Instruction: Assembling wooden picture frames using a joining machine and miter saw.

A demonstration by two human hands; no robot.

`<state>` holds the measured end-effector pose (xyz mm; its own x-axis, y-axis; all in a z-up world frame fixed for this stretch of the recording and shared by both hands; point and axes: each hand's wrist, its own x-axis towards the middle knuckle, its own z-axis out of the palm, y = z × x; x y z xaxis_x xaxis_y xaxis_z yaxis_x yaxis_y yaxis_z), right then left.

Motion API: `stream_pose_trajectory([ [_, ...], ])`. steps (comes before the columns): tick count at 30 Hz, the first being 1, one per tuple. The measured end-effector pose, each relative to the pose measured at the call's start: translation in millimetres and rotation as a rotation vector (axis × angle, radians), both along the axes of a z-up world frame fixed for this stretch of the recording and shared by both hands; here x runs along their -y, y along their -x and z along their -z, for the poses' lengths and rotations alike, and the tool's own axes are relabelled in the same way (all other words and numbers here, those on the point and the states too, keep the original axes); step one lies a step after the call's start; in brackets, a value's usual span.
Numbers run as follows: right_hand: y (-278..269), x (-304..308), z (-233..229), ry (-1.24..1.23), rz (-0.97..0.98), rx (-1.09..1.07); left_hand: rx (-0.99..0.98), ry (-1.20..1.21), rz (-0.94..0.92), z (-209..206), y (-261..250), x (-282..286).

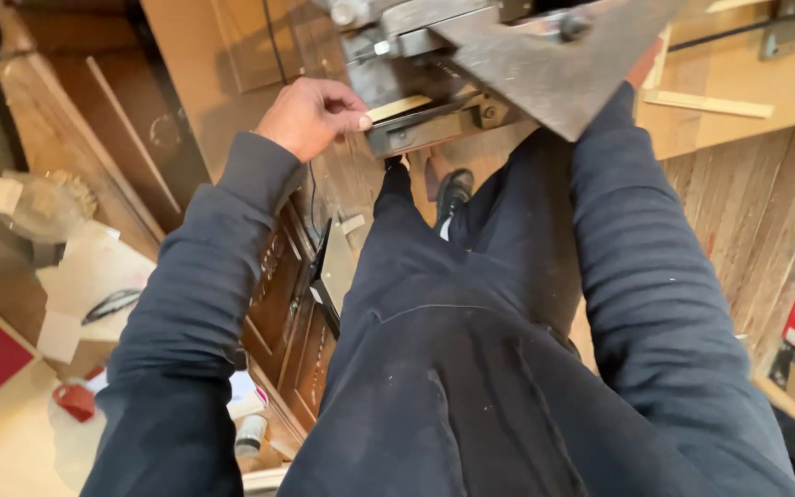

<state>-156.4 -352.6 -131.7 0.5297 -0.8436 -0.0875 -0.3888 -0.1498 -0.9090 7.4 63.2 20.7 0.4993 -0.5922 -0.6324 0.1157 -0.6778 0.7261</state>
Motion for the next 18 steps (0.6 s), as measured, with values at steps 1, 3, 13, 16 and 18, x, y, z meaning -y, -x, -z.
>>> stream_pose_trajectory([
  [1, -7, 3, 6, 0.01, -0.018, 0.011, -0.096, 0.049, -0.082, 6, 1, -10],
  [3, -19, 5, 7, 0.025, -0.054, 0.035, -0.181, 0.096, -0.181, 18, 9, -31],
  [13, -49, 1, 4, 0.091, -0.203, 0.119, -0.955, 0.889, -1.057, 49, 115, -79],
  [16, -35, 14, 11, 0.124, -0.242, 0.137, -0.979, 0.984, -1.087, 41, 138, -67],
  [18, -21, 21, 10, 0.145, -0.252, 0.155, -0.973, 1.006, -1.08, 33, 151, -60],
])
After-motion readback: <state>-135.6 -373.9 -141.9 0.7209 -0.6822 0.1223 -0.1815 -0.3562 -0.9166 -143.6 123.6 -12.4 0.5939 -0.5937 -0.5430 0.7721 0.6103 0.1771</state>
